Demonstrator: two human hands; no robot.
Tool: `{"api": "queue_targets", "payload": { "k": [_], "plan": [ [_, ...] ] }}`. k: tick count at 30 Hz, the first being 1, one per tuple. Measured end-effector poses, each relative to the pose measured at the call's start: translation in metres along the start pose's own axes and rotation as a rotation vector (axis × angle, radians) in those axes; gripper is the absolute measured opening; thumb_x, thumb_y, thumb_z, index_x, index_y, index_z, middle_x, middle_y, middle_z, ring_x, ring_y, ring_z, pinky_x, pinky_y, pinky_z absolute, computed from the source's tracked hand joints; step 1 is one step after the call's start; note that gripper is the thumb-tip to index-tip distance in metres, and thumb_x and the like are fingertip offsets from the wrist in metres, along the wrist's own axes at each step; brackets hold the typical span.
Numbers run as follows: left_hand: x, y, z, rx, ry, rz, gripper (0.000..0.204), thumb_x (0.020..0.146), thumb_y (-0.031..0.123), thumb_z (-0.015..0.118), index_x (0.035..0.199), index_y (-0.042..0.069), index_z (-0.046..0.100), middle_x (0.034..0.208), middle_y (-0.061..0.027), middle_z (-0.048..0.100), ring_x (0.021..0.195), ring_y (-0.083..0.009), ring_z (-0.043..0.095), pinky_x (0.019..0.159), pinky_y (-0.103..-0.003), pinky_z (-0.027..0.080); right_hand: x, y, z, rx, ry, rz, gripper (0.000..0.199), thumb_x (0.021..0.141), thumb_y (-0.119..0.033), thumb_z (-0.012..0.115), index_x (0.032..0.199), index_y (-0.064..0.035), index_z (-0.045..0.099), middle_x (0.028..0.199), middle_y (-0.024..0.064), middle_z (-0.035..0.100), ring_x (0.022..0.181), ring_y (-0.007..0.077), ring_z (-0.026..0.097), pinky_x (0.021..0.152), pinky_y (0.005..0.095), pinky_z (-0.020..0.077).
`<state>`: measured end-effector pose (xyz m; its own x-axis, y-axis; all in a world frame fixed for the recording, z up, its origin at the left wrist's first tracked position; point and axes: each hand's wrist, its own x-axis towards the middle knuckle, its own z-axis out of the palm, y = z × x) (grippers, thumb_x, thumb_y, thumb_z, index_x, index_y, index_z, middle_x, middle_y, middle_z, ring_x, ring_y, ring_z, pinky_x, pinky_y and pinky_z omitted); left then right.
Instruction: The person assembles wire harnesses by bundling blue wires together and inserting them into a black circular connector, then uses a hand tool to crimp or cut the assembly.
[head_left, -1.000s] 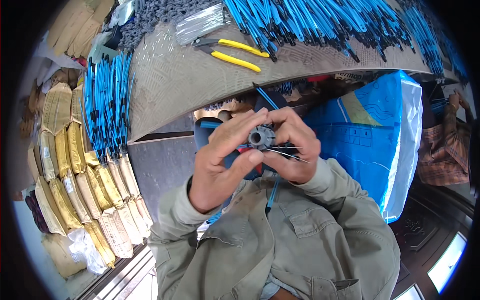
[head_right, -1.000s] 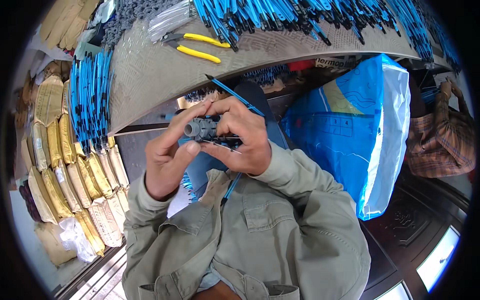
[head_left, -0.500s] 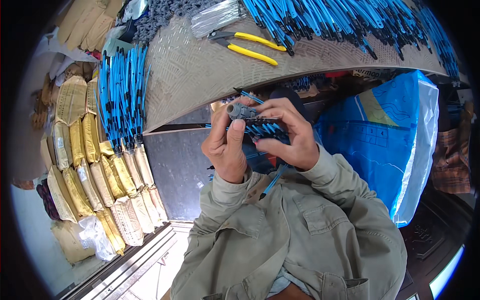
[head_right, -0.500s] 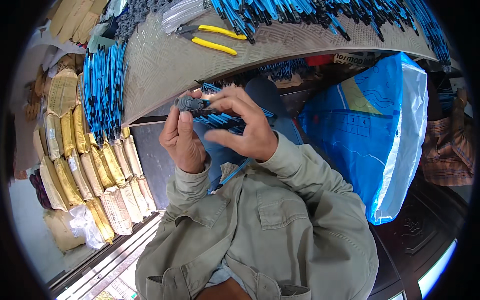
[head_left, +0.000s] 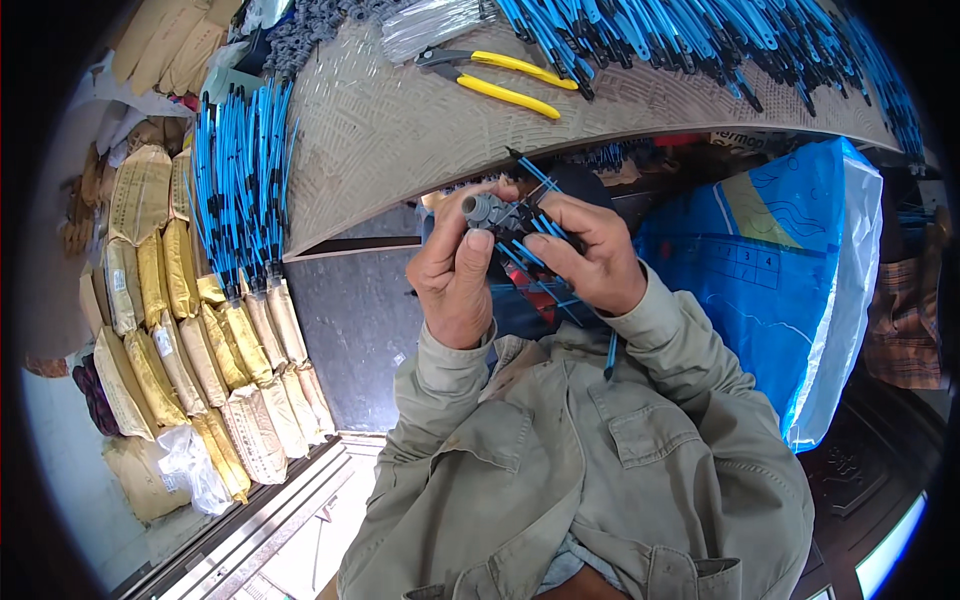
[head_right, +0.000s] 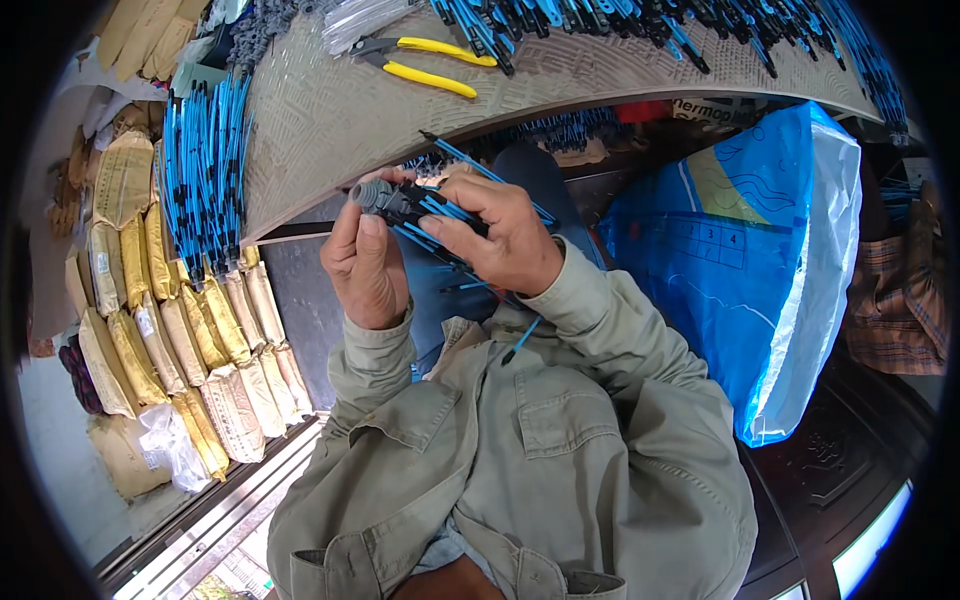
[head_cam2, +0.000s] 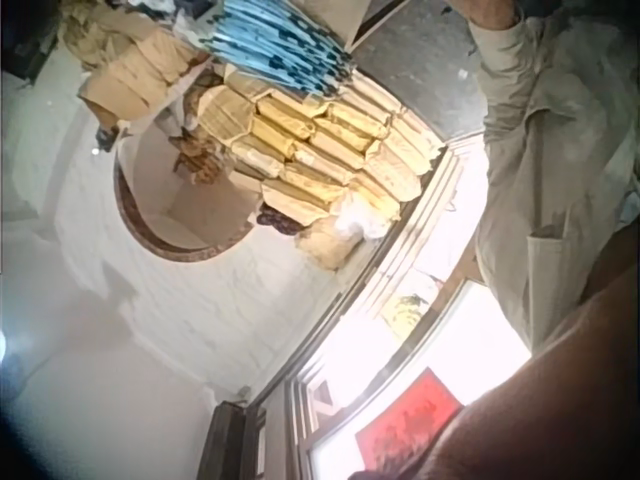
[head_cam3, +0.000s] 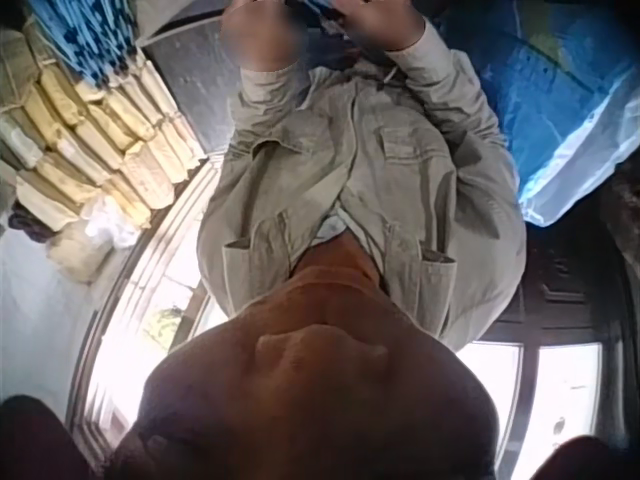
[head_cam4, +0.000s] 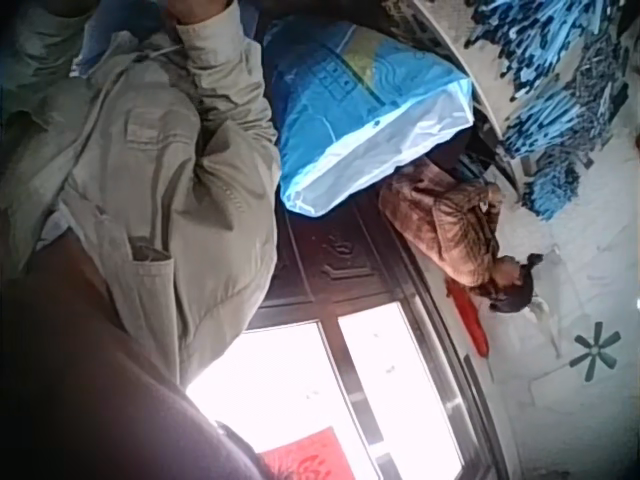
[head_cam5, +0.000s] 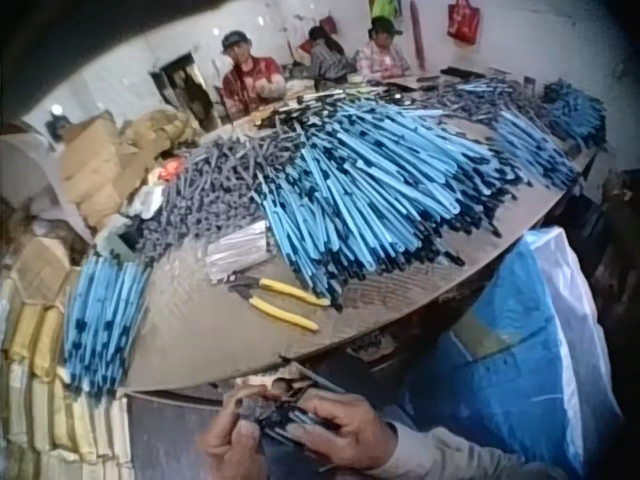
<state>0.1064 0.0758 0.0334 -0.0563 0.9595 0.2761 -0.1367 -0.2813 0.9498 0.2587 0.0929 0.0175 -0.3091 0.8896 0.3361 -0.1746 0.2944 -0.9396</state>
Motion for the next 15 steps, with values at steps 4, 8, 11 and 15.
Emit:
{"api": "queue_targets", "payload": {
  "k": [4,8,11,15],
  "plan": [
    [-0.002,-0.003,0.006,-0.047,0.01,-0.017,0.032,0.087,0.018,0.057,0.107,-0.007,0.057,0.103,-0.0099,0.059,0.1,-0.0169,0.051,0.091,-0.03,0.037,-0.002,0.007,-0.002,-0.002,0.022,-0.067,0.016,0.084,-0.01,0.057,0.092,0.0041,0.057,0.084,0.0077,0.055,0.08,0.0115,0.052,0.069,0.0247,0.0413],
    [-0.009,-0.001,0.008,0.046,0.041,-0.018,0.038,0.088,0.017,0.055,0.114,-0.01,0.048,0.112,-0.0164,0.055,0.102,-0.0203,0.053,0.091,-0.031,0.039,-0.006,0.005,0.002,-0.038,-0.041,0.017,0.017,0.082,-0.006,0.059,0.095,0.004,0.058,0.092,0.0098,0.058,0.088,0.0133,0.054,0.075,0.0253,0.0427],
    [-0.009,-0.005,0.008,-0.065,0.054,-0.056,0.039,0.087,0.017,0.057,0.114,-0.009,0.048,0.111,-0.0159,0.055,0.102,-0.0198,0.053,0.091,-0.031,0.04,-0.014,0.005,0.015,0.085,0.164,0.065,0.02,0.08,-0.004,0.062,0.098,0.0037,0.058,0.093,0.0107,0.059,0.088,0.0159,0.056,0.075,0.0267,0.044],
    [-0.01,-0.005,0.002,-0.15,0.029,-0.102,0.04,0.086,0.018,0.059,0.114,-0.009,0.048,0.111,-0.0155,0.055,0.101,-0.0191,0.053,0.09,-0.031,0.04,-0.024,0.019,0.02,-0.094,0.327,-0.198,0.023,0.077,-0.001,0.065,0.099,0.003,0.059,0.091,0.0117,0.061,0.082,0.02,0.058,0.072,0.0285,0.0456]
  ]
}}
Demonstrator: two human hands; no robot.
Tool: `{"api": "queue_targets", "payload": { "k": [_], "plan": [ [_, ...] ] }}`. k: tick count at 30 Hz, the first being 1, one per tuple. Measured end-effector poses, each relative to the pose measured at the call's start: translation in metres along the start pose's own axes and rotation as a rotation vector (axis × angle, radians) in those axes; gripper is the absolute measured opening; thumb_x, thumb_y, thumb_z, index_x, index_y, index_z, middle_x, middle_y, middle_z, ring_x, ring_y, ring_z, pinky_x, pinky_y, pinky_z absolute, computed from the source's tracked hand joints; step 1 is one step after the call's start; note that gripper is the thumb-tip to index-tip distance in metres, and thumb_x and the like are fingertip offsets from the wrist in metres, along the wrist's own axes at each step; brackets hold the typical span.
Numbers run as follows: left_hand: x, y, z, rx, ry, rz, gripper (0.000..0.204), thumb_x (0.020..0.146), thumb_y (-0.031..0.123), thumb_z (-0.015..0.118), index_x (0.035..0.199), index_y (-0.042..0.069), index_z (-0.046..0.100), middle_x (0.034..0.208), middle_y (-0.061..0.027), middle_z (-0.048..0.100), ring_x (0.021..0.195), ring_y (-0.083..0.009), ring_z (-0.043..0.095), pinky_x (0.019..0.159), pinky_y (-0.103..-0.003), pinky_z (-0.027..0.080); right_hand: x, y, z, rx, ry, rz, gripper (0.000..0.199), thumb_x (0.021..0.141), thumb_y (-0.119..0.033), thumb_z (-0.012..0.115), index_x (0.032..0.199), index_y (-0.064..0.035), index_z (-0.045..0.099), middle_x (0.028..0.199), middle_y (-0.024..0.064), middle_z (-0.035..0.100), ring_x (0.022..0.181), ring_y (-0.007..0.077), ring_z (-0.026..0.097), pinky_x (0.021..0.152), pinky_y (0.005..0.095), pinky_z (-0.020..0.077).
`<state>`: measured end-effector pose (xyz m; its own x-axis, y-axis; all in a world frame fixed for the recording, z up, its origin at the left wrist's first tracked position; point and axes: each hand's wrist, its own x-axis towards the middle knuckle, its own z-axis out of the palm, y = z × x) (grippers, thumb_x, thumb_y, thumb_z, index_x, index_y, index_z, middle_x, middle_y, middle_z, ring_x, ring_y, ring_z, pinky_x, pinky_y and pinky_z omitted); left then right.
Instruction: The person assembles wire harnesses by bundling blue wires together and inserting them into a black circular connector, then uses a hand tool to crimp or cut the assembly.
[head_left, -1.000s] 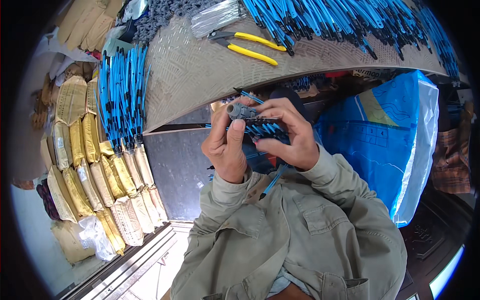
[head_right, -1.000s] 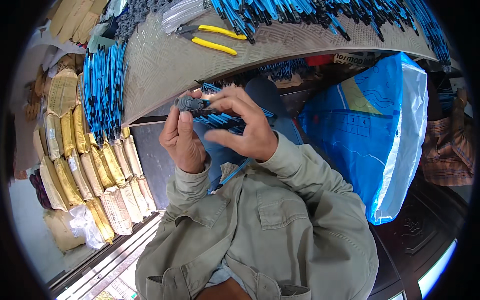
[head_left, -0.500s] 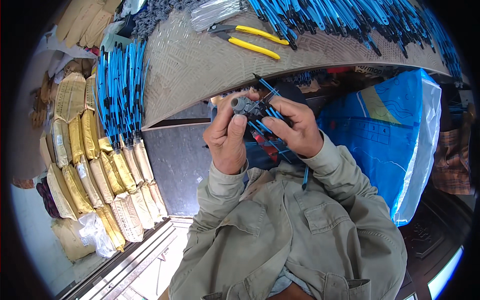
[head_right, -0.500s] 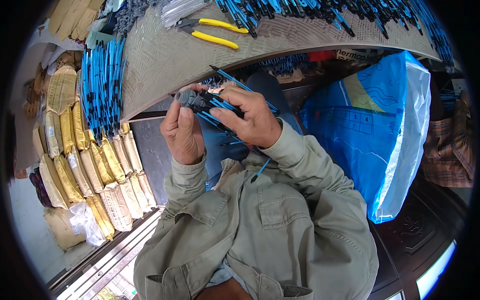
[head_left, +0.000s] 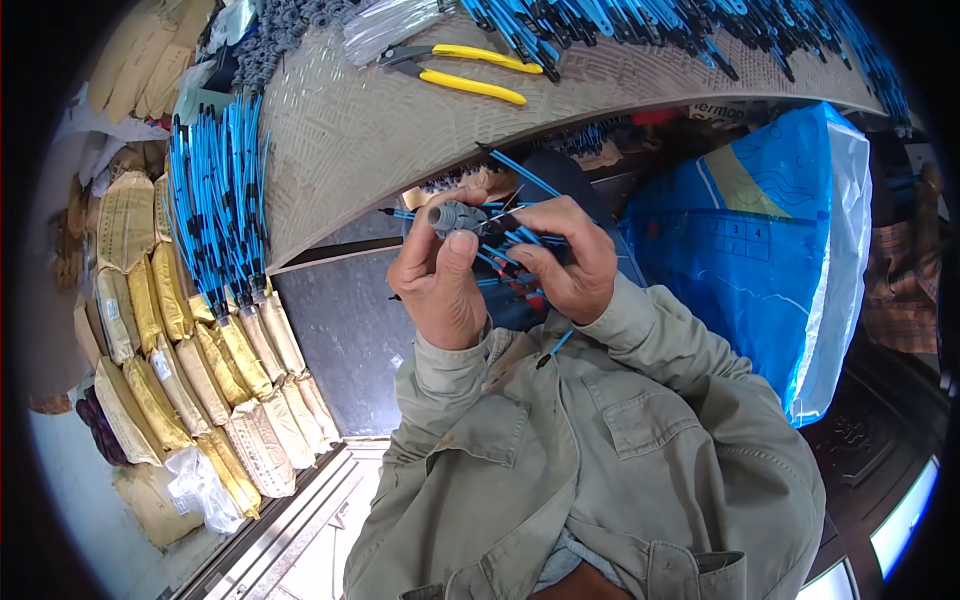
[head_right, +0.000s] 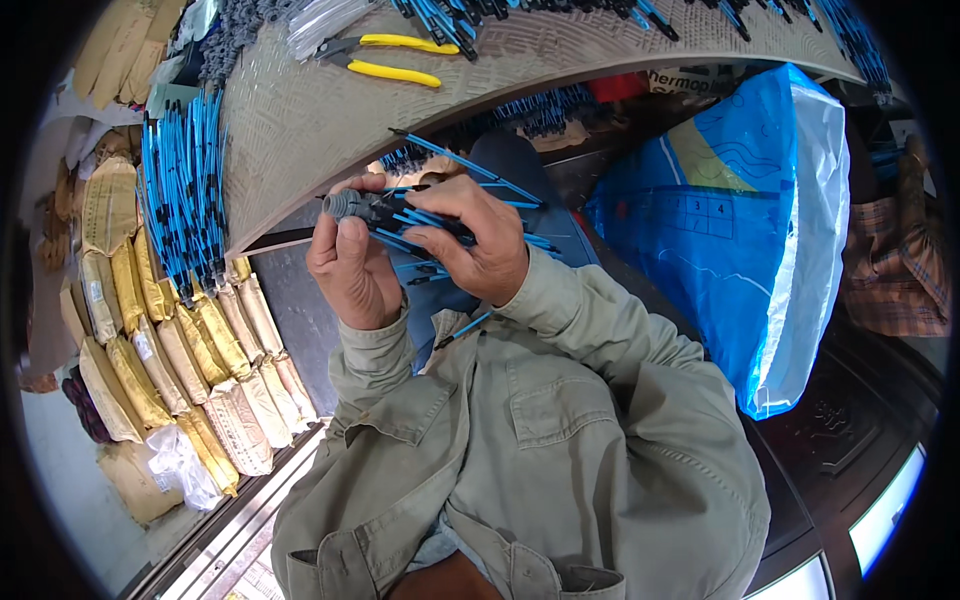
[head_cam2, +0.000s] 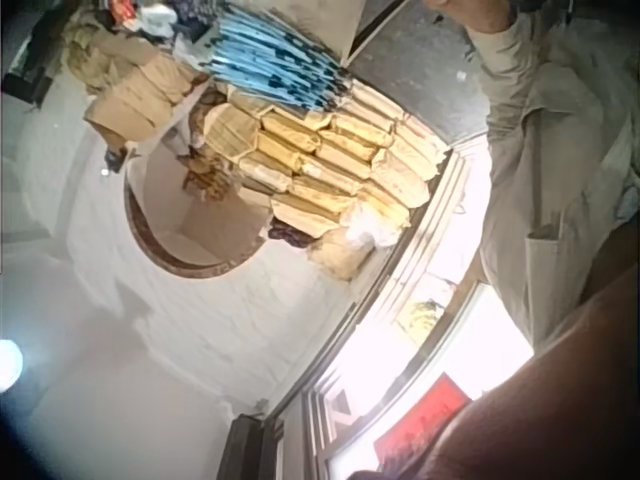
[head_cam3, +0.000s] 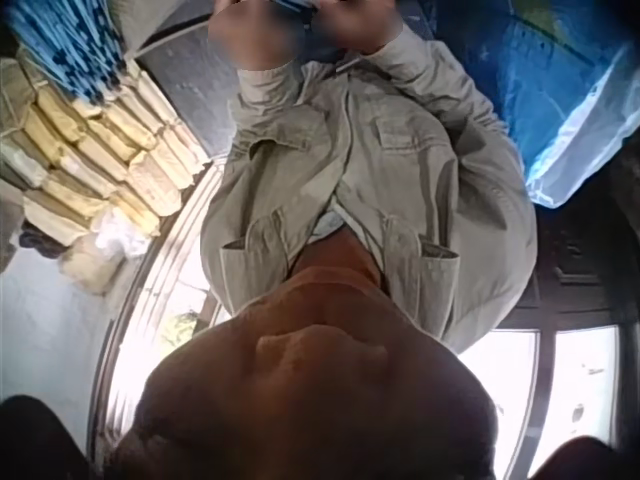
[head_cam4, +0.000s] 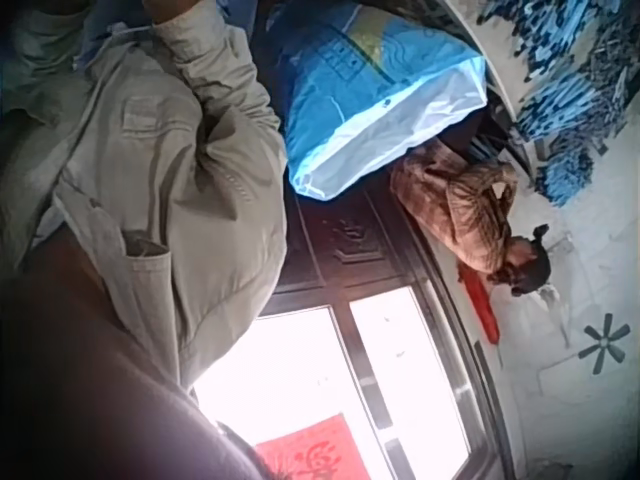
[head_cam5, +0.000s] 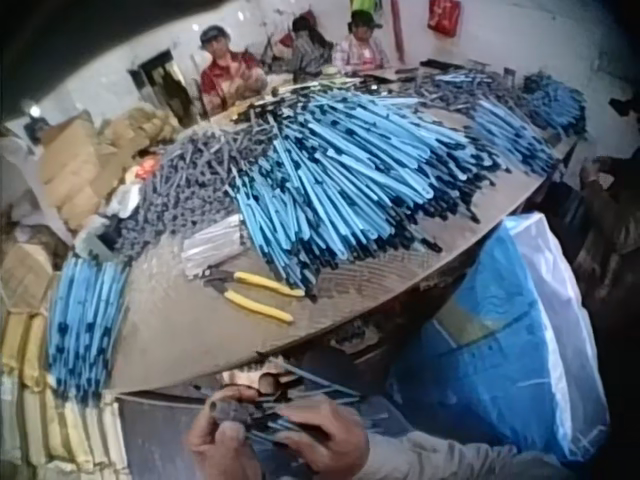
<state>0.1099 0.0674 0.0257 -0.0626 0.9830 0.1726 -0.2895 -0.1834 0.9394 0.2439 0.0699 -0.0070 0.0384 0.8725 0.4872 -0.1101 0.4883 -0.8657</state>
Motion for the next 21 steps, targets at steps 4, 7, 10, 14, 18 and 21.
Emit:
{"api": "queue_targets", "payload": {
  "k": [4,7,10,14,18,21],
  "plan": [
    [-0.001,0.001,-0.003,-0.063,-0.039,-0.016,0.042,0.086,0.019,0.06,0.115,-0.009,0.047,0.111,-0.0149,0.056,0.1,-0.0185,0.054,0.09,-0.031,0.04,0.004,0.006,-0.003,-0.102,-0.019,-0.192,0.023,0.076,0.0,0.065,0.099,0.0027,0.06,0.086,0.0119,0.062,0.075,0.0222,0.06,0.068,0.0289,0.0465],
    [-0.003,-0.001,-0.005,-0.092,-0.061,-0.007,0.042,0.086,0.019,0.06,0.115,-0.009,0.047,0.111,-0.0145,0.056,0.1,-0.0185,0.054,0.091,-0.031,0.04,0.02,0.008,-0.016,-0.04,-0.14,-0.136,0.025,0.077,0.0,0.065,0.101,0.0014,0.06,0.084,0.0121,0.063,0.073,0.0239,0.06,0.067,0.0294,0.0472],
    [-0.005,0.0,-0.005,-0.1,-0.082,0.007,0.043,0.086,0.02,0.06,0.115,-0.009,0.047,0.111,-0.0141,0.056,0.1,-0.0189,0.054,0.091,-0.032,0.041,0.029,0.007,-0.026,0.086,-0.337,0.016,0.029,0.076,-0.002,0.065,0.105,-0.0012,0.061,0.086,0.0126,0.063,0.075,0.0265,0.06,0.07,0.0306,0.0481],
    [-0.007,0.002,0.01,-0.019,0.138,0.01,0.036,0.081,0.02,0.064,0.104,-0.007,0.058,0.1,-0.0099,0.061,0.092,-0.0144,0.054,0.086,-0.027,0.04,0.024,0.003,-0.019,-0.164,-0.323,-0.131,0.038,0.075,0.001,0.064,0.112,-0.0033,0.059,0.083,0.0122,0.062,0.071,0.0258,0.06,0.066,0.0305,0.0492],
    [-0.007,0.002,0.01,0.163,0.152,0.108,0.033,0.083,0.02,0.061,0.103,-0.006,0.058,0.099,-0.0085,0.061,0.093,-0.015,0.054,0.092,-0.031,0.037,0.011,-0.003,-0.007,-0.361,-0.201,-0.284,0.044,0.071,0.007,0.061,0.115,0.0005,0.057,0.088,0.013,0.063,0.069,0.023,0.062,0.057,0.0285,0.0503],
    [-0.008,0.002,0.004,0.403,0.106,0.222,0.029,0.086,0.021,0.057,0.101,-0.004,0.06,0.1,-0.0086,0.062,0.096,-0.0179,0.055,0.098,-0.037,0.032,0.008,-0.011,-0.009,-0.556,-0.261,-0.256,0.047,0.072,0.01,0.058,0.118,0.0006,0.055,0.089,0.013,0.063,0.067,0.0219,0.063,0.055,0.0283,0.0516]
  ]
}}
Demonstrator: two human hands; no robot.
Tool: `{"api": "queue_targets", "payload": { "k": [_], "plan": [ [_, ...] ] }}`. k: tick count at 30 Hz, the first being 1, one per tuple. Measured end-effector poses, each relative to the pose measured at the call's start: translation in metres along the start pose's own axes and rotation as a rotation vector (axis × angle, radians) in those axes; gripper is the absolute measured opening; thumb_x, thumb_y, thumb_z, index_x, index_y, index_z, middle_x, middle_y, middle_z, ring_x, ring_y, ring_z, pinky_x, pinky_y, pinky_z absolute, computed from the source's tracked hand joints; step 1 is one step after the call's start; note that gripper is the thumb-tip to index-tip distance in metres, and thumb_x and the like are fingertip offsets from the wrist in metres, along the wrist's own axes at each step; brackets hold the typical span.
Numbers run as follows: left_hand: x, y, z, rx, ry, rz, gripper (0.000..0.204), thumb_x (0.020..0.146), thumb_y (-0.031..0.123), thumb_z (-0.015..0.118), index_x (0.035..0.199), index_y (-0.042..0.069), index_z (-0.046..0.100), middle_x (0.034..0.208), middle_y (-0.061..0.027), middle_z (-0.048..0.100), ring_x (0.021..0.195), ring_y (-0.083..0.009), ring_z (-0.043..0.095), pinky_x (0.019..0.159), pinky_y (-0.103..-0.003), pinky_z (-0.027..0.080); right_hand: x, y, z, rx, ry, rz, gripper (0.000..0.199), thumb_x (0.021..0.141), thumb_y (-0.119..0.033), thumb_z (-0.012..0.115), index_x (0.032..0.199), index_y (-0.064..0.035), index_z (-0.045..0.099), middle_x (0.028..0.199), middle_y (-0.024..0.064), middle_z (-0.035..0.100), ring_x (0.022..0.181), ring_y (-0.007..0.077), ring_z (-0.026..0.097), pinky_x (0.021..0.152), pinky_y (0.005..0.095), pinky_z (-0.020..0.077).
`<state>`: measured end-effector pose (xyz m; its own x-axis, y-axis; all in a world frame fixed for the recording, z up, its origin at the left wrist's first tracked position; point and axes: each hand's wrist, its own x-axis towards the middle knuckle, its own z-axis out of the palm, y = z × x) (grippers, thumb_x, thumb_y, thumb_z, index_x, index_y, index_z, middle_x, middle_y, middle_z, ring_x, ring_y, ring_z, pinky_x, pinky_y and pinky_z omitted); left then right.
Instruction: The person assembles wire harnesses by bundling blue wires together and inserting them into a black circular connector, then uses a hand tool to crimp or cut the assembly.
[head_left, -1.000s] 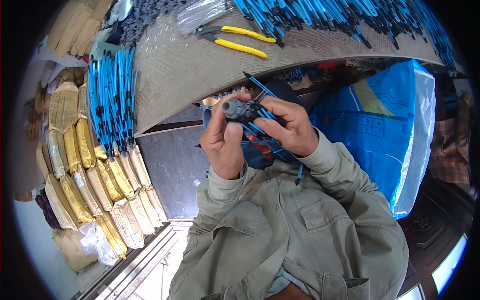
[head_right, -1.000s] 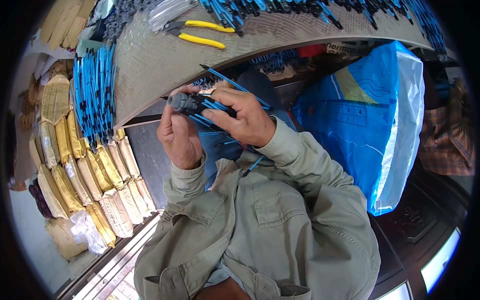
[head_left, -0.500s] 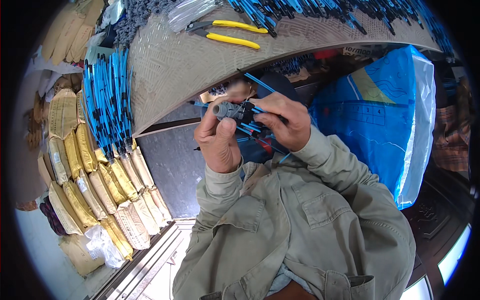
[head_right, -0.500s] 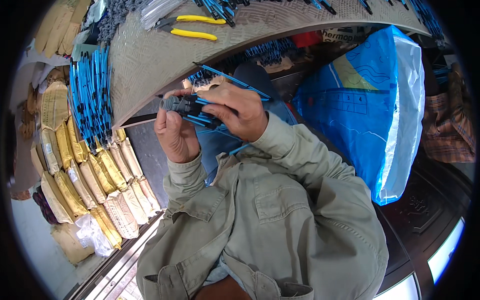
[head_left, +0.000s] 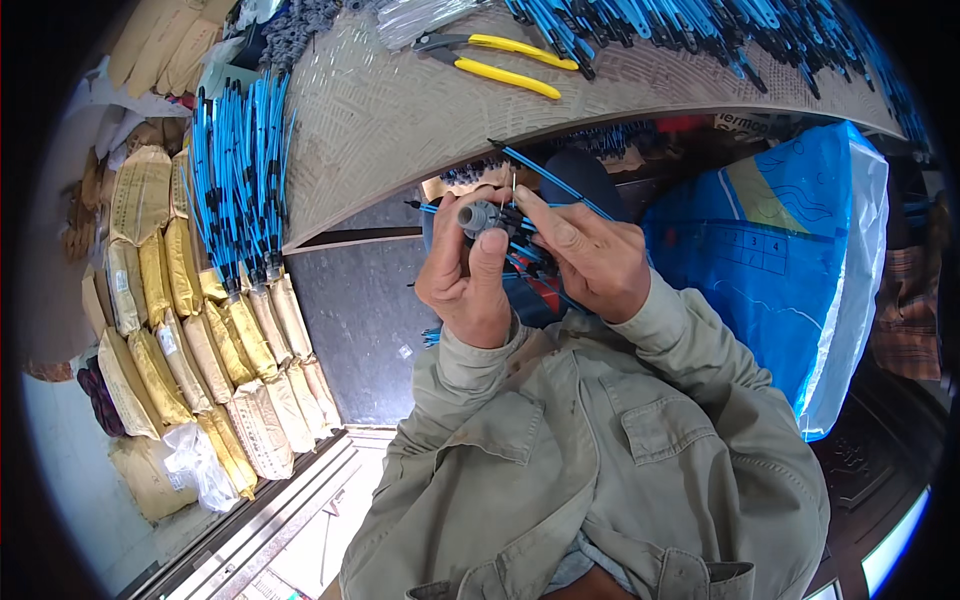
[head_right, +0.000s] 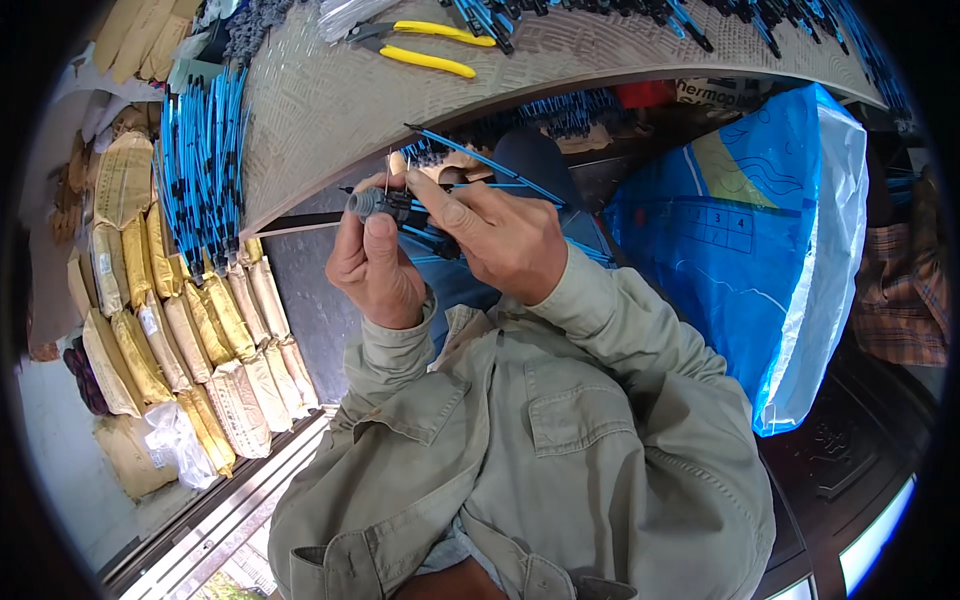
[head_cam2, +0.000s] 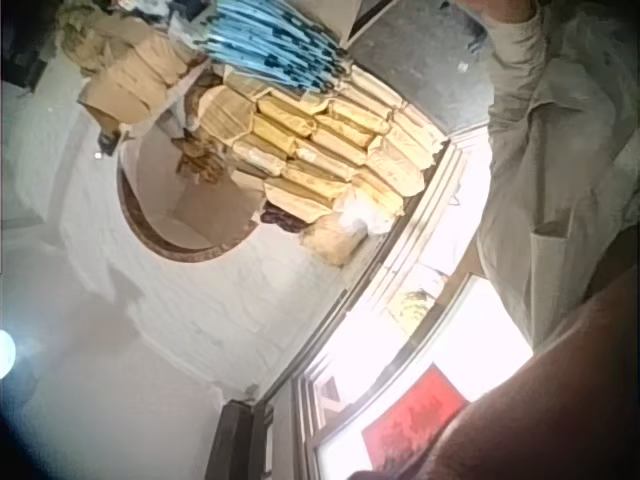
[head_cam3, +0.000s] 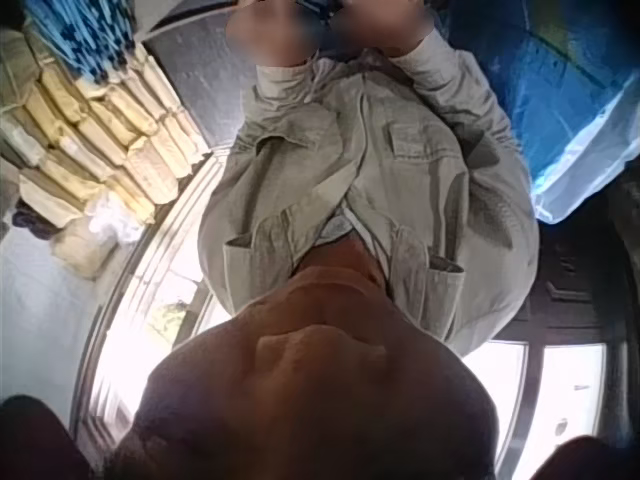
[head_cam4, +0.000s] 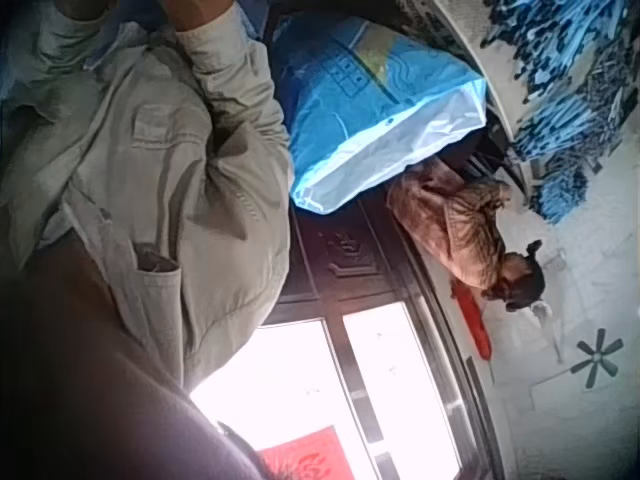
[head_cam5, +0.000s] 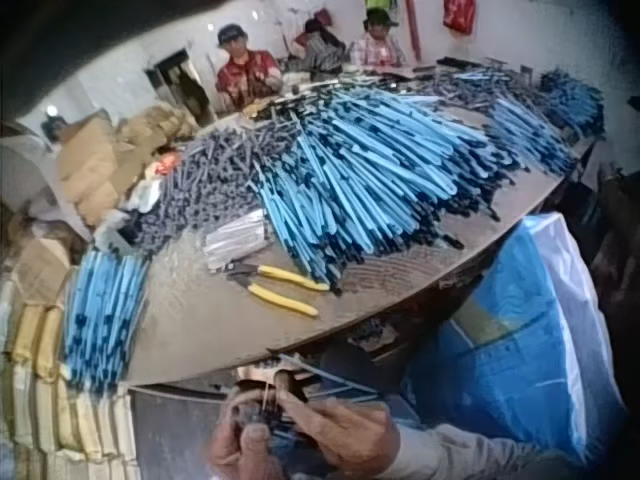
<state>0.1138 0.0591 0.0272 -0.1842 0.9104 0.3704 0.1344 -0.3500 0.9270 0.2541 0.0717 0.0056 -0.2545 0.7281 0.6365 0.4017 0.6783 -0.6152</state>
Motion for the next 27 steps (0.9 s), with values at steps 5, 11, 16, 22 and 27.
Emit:
{"api": "queue_targets", "payload": {
  "k": [5,11,16,22,27],
  "plan": [
    [-0.001,0.003,-0.001,0.132,-0.051,0.073,0.029,0.087,0.023,0.054,0.1,-0.002,0.059,0.102,-0.0095,0.062,0.103,-0.0227,0.054,0.101,-0.043,0.026,-0.002,-0.008,-0.007,-0.02,-0.017,0.014,0.05,0.069,0.01,0.059,0.119,0.0008,0.054,0.089,0.0135,0.063,0.068,0.0222,0.063,0.055,0.0284,0.0518],
    [-0.011,0.01,0.004,0.368,-0.078,0.218,0.031,0.09,0.024,0.049,0.107,-0.001,0.052,0.107,-0.0117,0.062,0.114,-0.0268,0.05,0.101,-0.045,0.026,-0.009,-0.01,-0.009,-0.031,0.026,-0.049,0.05,0.068,0.008,0.061,0.116,0.0004,0.056,0.089,0.0142,0.063,0.067,0.0222,0.063,0.054,0.0283,0.0513],
    [-0.014,0.007,0.006,0.244,-0.081,0.158,0.034,0.092,0.027,0.046,0.108,-0.002,0.047,0.109,-0.0162,0.06,0.118,-0.0314,0.047,0.1,-0.045,0.029,-0.009,-0.019,-0.017,-0.064,-0.022,-0.018,0.043,0.07,0.005,0.063,0.112,-0.0005,0.059,0.086,0.0134,0.063,0.069,0.0209,0.062,0.058,0.0281,0.0502],
    [-0.014,0.004,-0.001,0.085,-0.089,0.117,0.038,0.093,0.03,0.045,0.107,-0.005,0.044,0.109,-0.0218,0.058,0.114,-0.0348,0.048,0.098,-0.043,0.033,-0.013,-0.018,-0.013,0.355,0.051,0.207,0.033,0.072,0.003,0.065,0.104,-0.0012,0.063,0.082,0.0118,0.062,0.072,0.0197,0.06,0.063,0.0278,0.0474],
    [-0.022,0.007,0.0,-0.065,-0.088,0.061,0.042,0.093,0.031,0.043,0.108,-0.008,0.042,0.108,-0.0267,0.056,0.108,-0.0324,0.052,0.095,-0.04,0.037,-0.014,-0.008,-0.007,0.522,0.016,0.248,0.02,0.073,0.001,0.066,0.093,-0.0009,0.065,0.077,0.0101,0.06,0.068,0.0195,0.057,0.061,0.0278,0.0448]
  ]
}}
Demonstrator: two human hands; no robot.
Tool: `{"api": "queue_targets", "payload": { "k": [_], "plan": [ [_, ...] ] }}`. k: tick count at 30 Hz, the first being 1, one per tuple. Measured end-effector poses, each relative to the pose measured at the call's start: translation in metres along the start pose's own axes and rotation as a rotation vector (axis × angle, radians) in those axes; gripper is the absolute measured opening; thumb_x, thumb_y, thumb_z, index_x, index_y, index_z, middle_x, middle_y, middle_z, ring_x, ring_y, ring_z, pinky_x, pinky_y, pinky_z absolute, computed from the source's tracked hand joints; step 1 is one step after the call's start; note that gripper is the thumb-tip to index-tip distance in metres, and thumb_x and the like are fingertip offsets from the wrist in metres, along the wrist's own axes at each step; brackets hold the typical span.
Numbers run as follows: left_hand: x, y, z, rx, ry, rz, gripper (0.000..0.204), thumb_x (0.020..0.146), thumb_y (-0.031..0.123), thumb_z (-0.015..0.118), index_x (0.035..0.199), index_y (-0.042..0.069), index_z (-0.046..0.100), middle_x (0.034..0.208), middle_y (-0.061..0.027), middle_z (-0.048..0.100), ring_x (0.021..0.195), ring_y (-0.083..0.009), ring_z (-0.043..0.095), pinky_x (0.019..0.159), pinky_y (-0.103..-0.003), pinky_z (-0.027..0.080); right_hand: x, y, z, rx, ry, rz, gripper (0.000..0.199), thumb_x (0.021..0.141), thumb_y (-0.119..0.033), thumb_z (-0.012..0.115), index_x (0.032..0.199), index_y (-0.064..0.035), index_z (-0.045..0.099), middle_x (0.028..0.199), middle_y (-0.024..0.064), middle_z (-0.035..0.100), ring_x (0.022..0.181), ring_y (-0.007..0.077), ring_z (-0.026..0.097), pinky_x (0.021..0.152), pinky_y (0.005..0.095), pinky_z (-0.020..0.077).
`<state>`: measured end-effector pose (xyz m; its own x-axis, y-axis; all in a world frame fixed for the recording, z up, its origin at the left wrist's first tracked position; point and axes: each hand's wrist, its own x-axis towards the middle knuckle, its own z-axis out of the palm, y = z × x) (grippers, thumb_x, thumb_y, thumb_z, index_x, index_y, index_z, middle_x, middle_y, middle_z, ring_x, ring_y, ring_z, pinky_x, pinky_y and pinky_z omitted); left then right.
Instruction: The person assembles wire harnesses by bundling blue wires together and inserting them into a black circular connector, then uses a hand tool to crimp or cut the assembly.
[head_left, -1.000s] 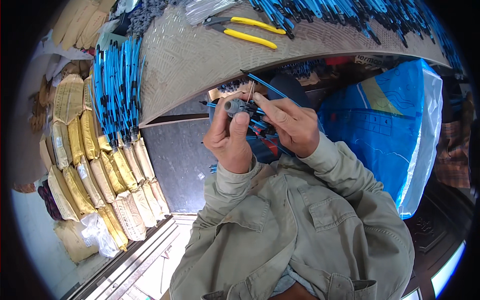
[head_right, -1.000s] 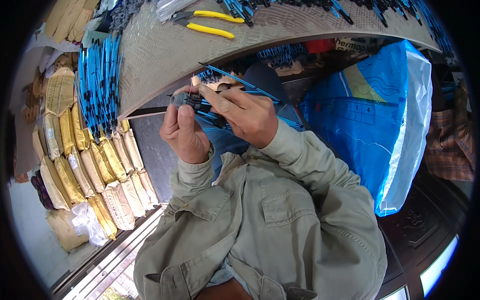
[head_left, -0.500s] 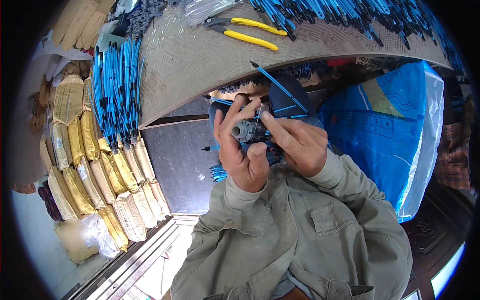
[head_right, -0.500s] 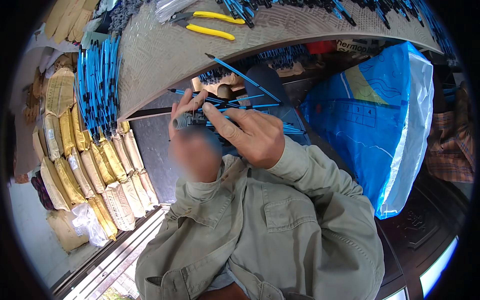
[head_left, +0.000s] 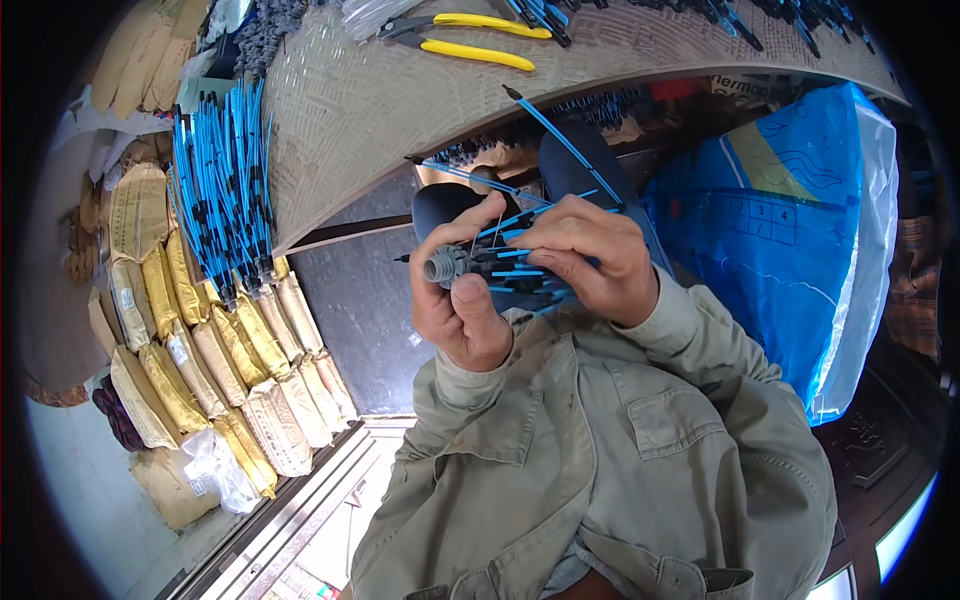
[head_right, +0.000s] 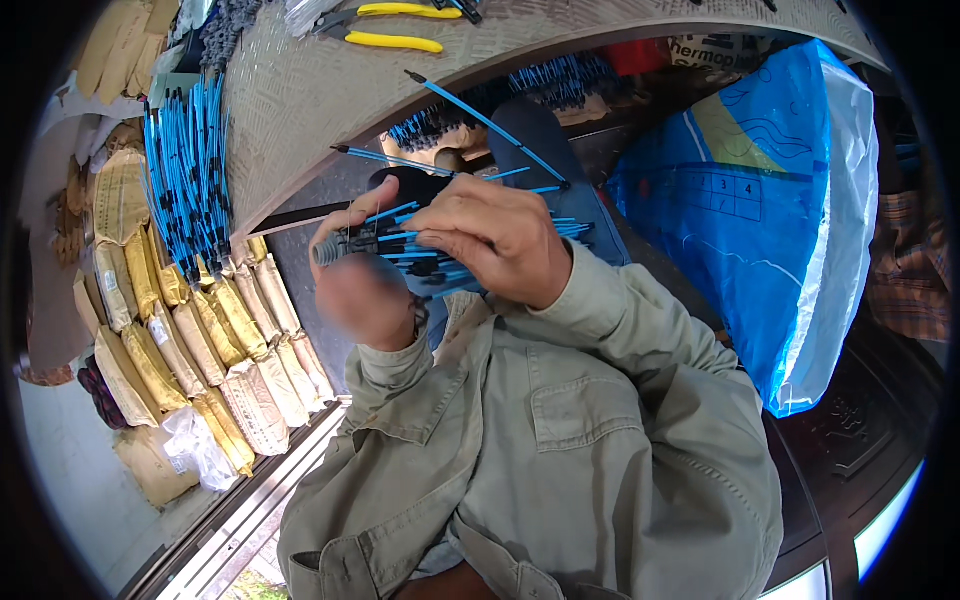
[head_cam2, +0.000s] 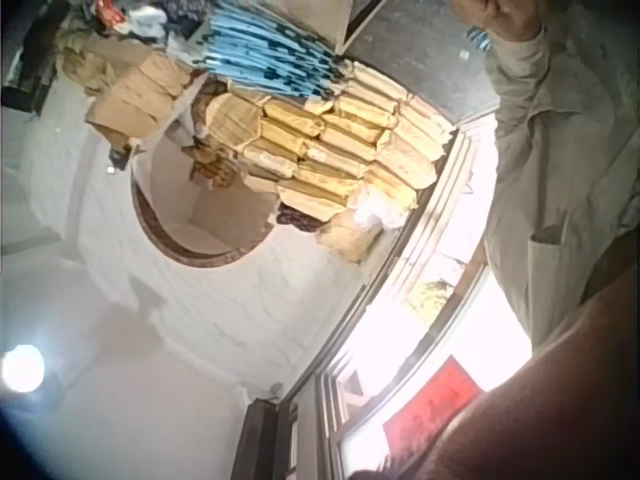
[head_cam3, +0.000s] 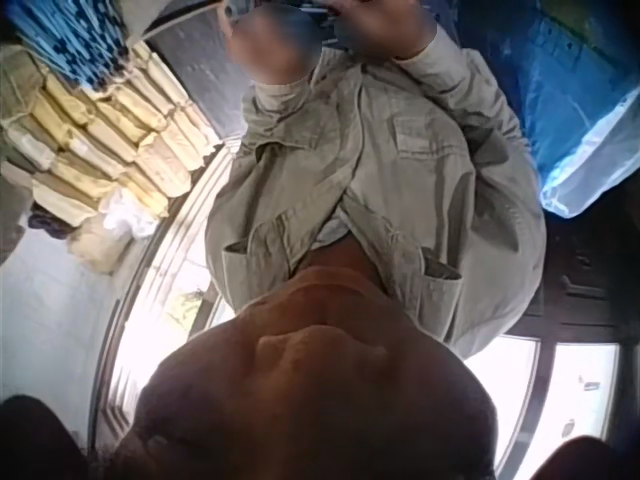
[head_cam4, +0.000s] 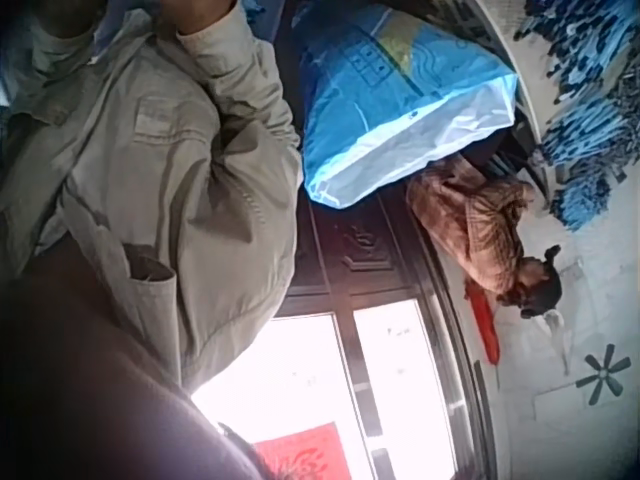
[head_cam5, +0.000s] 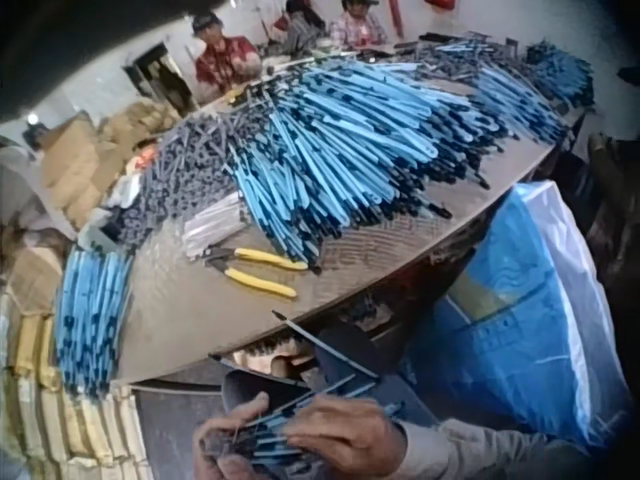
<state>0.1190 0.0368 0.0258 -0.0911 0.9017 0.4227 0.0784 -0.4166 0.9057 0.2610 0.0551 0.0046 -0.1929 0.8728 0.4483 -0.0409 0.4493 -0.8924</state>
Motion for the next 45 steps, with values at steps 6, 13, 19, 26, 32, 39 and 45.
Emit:
{"api": "queue_targets", "payload": {
  "k": [6,13,19,26,32,39,45],
  "plan": [
    [-0.003,0.001,0.006,-0.054,0.01,-0.02,0.044,0.094,0.033,0.042,0.109,-0.008,0.04,0.108,-0.0291,0.055,0.104,-0.0296,0.053,0.093,-0.039,0.039,0.009,0.006,-0.013,0.078,-0.121,0.025,0.009,0.075,-0.003,0.065,0.083,-0.0001,0.064,0.071,0.0084,0.058,0.061,0.0194,0.054,0.055,0.029,0.0413],
    [-0.004,0.005,0.02,-0.203,0.095,-0.049,0.033,0.092,0.025,0.046,0.107,-0.004,0.038,0.104,-0.0255,0.057,0.103,-0.0296,0.054,0.097,-0.042,0.036,0.02,0.007,-0.023,0.115,-0.326,0.006,0.008,0.077,-0.005,0.064,0.082,0.0005,0.062,0.066,0.0088,0.054,0.057,0.0204,0.052,0.051,0.0303,0.0388],
    [-0.002,0.004,0.027,-0.026,0.048,0.039,0.023,0.086,0.007,0.05,0.104,-0.001,0.038,0.103,-0.0215,0.058,0.104,-0.0298,0.055,0.101,-0.047,0.031,0.009,-0.002,-0.025,-0.049,-0.256,-0.032,0.01,0.075,-0.006,0.066,0.081,0.0003,0.061,0.066,0.0084,0.054,0.057,0.0202,0.052,0.052,0.029,0.0391],
    [0.0,0.007,0.024,0.055,0.006,0.05,0.017,0.088,0.006,0.046,0.101,0.0,0.039,0.096,-0.0231,0.061,0.105,-0.0332,0.056,0.102,-0.05,0.029,0.005,-0.005,-0.032,0.065,-0.236,0.11,0.012,0.073,-0.004,0.068,0.08,0.001,0.061,0.069,0.0071,0.056,0.063,0.0158,0.052,0.056,0.0249,0.0395],
    [-0.004,0.01,0.025,0.021,-0.007,0.028,0.021,0.083,0.0,0.051,0.1,0.001,0.039,0.098,-0.0177,0.06,0.106,-0.0317,0.055,0.102,-0.049,0.029,0.004,-0.005,-0.038,0.366,-0.294,0.403,0.007,0.079,-0.004,0.064,0.078,0.0012,0.06,0.075,0.0076,0.06,0.068,0.0116,0.052,0.06,0.0236,0.0409],
    [-0.01,0.001,-0.009,-0.058,0.144,-0.032,0.023,0.081,-0.006,0.051,0.098,0.001,0.038,0.096,-0.0168,0.06,0.101,-0.0299,0.058,0.101,-0.048,0.032,0.034,0.027,-0.054,0.062,-0.333,0.423,0.015,0.087,-0.01,0.055,0.08,0.0016,0.062,0.077,0.0093,0.063,0.077,0.0137,0.06,0.068,0.0241,0.0457],
    [-0.025,0.009,-0.018,-0.158,0.104,0.03,0.027,0.079,-0.008,0.053,0.099,0.002,0.039,0.09,-0.0147,0.059,0.097,-0.03,0.06,0.1,-0.048,0.035,0.038,0.141,-0.015,-0.1,-0.456,0.405,0.031,0.094,-0.025,0.045,0.102,0.0003,0.062,0.089,0.009,0.066,0.087,0.0168,0.062,0.074,0.0281,0.047]
  ]
}}
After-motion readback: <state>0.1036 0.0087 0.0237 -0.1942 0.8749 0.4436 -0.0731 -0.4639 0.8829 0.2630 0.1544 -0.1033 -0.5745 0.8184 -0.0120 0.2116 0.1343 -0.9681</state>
